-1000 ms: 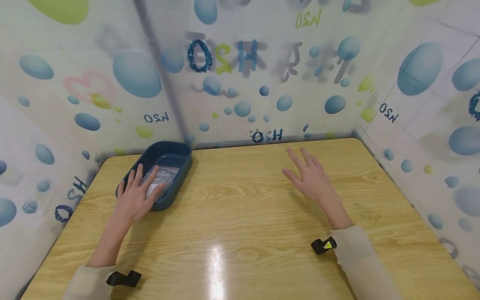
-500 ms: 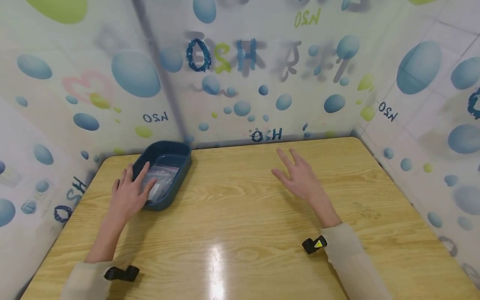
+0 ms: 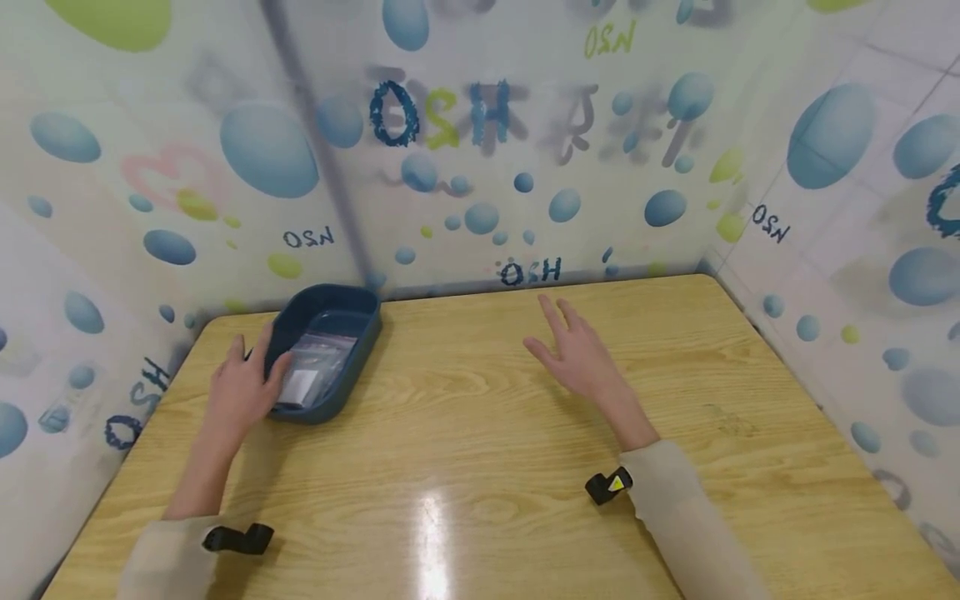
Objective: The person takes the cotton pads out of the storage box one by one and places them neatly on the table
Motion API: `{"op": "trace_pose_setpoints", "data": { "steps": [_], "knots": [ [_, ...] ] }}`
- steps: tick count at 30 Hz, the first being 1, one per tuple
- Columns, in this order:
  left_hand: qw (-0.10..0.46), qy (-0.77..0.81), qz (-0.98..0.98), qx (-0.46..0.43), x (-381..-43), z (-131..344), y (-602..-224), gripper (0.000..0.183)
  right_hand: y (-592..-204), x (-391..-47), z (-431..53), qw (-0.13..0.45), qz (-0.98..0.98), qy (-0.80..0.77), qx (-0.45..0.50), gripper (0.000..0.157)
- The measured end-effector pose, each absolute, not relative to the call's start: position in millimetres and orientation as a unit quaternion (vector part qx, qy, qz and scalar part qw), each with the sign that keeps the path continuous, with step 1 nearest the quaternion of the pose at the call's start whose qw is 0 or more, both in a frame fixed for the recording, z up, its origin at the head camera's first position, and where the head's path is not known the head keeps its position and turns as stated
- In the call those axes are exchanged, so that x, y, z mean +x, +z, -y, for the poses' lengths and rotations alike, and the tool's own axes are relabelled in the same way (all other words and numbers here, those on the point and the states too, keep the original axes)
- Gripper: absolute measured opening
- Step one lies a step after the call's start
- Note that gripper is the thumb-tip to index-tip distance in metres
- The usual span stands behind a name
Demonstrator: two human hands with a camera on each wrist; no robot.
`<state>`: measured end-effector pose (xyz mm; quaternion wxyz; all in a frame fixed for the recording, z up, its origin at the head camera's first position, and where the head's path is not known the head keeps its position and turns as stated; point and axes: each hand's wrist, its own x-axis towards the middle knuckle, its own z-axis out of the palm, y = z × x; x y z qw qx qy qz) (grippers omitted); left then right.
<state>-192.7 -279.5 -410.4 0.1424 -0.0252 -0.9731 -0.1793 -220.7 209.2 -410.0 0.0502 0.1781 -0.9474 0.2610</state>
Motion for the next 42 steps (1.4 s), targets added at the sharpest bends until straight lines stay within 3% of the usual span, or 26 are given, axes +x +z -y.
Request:
{"op": "trace_pose_setpoints", "data": {
  "steps": [9, 17, 42],
  "knots": [
    [0.146, -0.197, 0.969, -0.016, -197, 286, -409, 0.061, -414, -222, -192, 0.057, 0.937, 0.283, 0.197, 0.079],
    [0.116, -0.209, 0.971, 0.014, -200, 291, -407, 0.063, -419, -223, -171, 0.047, 0.929, 0.303, 0.21, 0.077],
    [0.153, -0.218, 0.964, 0.021, -203, 285, -409, 0.053, -405, -221, -109, 0.028, 0.917, 0.318, 0.24, 0.074]
  ]
}}
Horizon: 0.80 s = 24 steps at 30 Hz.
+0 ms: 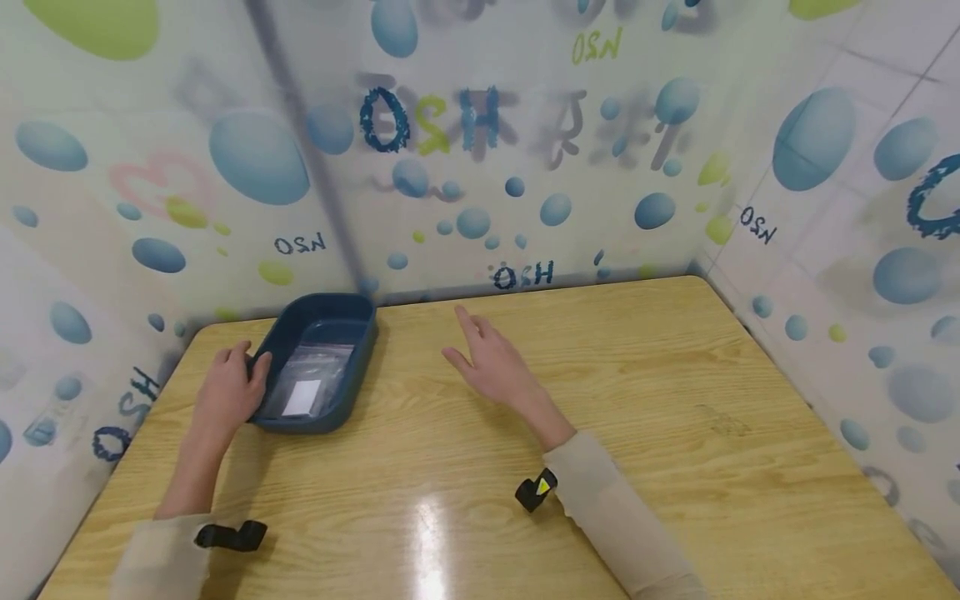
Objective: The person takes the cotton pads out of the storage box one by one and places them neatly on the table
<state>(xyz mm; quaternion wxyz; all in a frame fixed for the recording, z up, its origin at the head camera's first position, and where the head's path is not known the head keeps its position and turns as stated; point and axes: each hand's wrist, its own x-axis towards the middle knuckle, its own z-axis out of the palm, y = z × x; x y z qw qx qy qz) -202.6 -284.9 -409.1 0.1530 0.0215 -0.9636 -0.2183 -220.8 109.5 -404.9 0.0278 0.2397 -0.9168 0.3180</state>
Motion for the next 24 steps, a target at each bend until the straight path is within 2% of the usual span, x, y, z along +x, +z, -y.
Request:
{"op": "trace_pose_setpoints", "data": {
  "steps": [18, 24],
  "knots": [
    [0.175, -0.262, 0.948, -0.042, -207, 283, -414, 0.04, -396, -225, -69, 0.031, 0.908, 0.313, 0.275, 0.064],
    [0.186, -0.276, 0.941, -0.059, -208, 280, -414, 0.032, -390, -224, -54, 0.009, 0.892, 0.357, 0.278, 0.061]
  ]
}}
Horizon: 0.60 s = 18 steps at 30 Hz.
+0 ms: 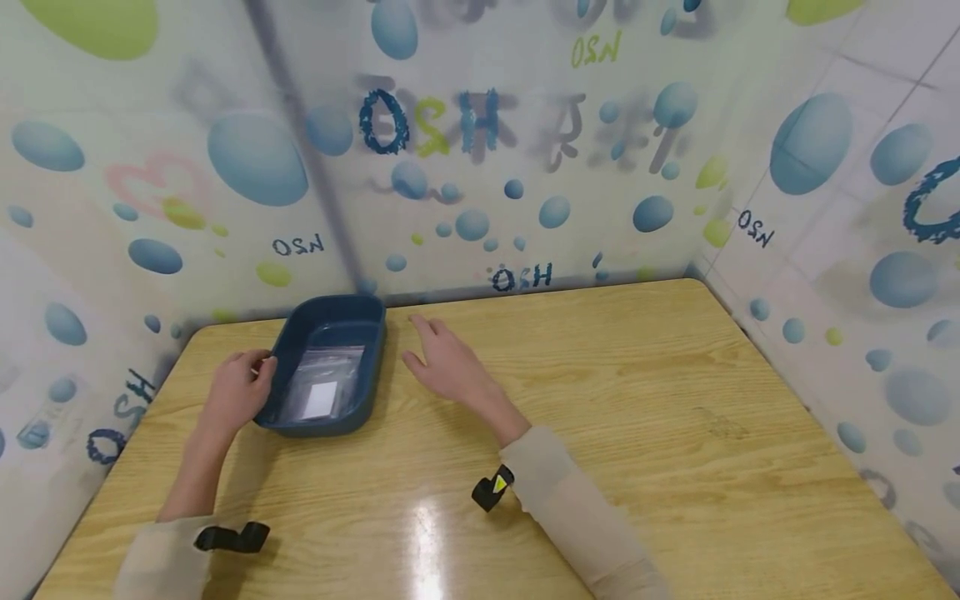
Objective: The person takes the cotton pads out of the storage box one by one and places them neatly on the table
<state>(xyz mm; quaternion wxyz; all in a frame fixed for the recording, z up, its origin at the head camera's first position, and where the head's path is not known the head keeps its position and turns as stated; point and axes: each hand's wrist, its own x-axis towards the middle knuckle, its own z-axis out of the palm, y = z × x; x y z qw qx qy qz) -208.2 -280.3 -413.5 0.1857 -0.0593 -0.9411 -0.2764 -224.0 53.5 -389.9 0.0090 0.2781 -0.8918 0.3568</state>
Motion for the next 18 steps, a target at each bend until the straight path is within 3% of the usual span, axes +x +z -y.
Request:
{"op": "trace_pose_setpoints", "data": {
  "steps": [18],
  "knots": [
    [0.182, -0.292, 0.938, -0.046, -209, 272, -412, 0.029, -384, -227, -9, -0.004, 0.848, 0.436, 0.301, 0.048]
  ]
}}
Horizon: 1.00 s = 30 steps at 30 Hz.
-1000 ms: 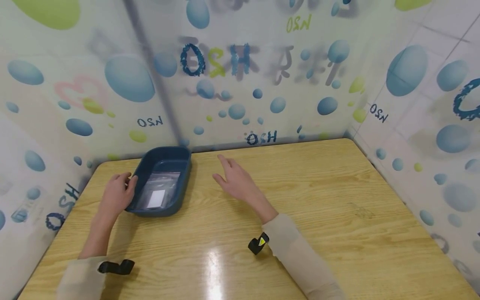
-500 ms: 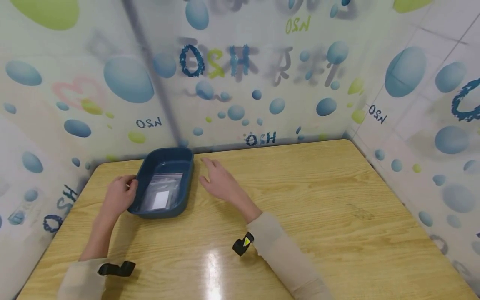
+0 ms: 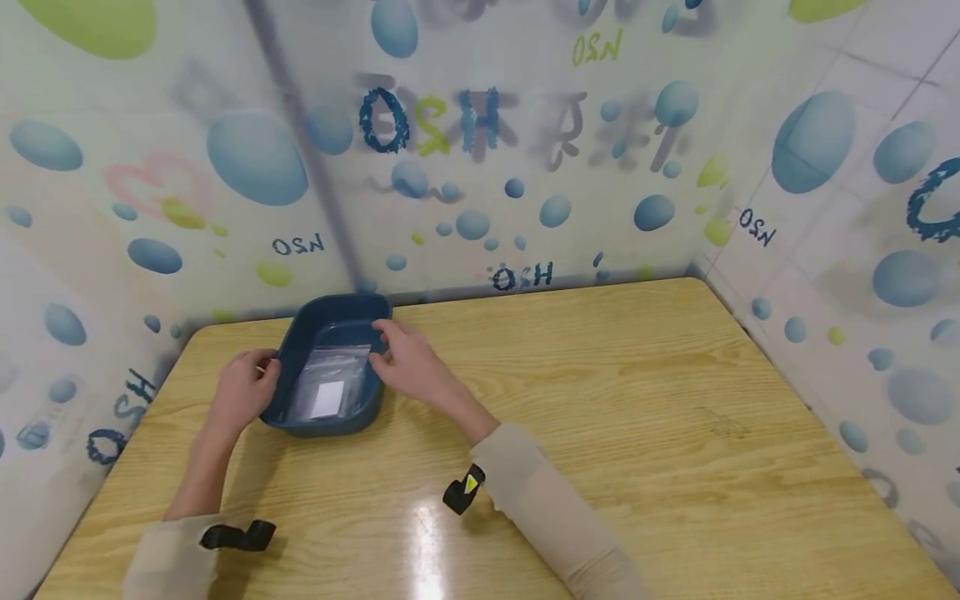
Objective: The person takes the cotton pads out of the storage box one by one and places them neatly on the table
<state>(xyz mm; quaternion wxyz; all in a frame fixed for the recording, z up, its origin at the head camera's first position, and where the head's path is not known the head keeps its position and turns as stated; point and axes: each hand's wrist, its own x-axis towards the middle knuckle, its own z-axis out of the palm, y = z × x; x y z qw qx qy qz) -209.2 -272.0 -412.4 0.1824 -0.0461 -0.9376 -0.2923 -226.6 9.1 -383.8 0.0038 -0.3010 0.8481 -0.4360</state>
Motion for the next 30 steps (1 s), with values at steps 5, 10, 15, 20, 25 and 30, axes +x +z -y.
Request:
{"op": "trace_pose_setpoints", "data": {
  "steps": [5, 10, 15, 20, 25, 30],
  "knots": [
    [0.186, -0.299, 0.935, -0.049, -211, 267, -413, 0.029, -383, -227, 1, 0.019, -0.843, -0.456, -0.284, 0.044],
    [0.184, -0.309, 0.932, -0.042, -213, 263, -413, 0.029, -383, -228, 9, 0.034, -0.841, -0.47, -0.266, 0.042],
    [0.181, -0.311, 0.932, -0.042, -214, 264, -414, 0.029, -383, -228, 17, 0.04, -0.847, -0.469, -0.247, 0.04],
    [0.18, -0.316, 0.931, -0.045, -211, 263, -415, 0.03, -380, -226, 23, 0.051, -0.854, -0.464, -0.228, 0.038],
    [0.169, -0.318, 0.932, -0.046, -212, 262, -414, 0.03, -379, -225, 26, 0.064, -0.863, -0.459, -0.201, 0.038],
    [0.169, -0.318, 0.932, -0.047, -213, 260, -413, 0.03, -380, -226, 32, 0.076, -0.881, -0.431, -0.182, 0.04]
  ]
}}
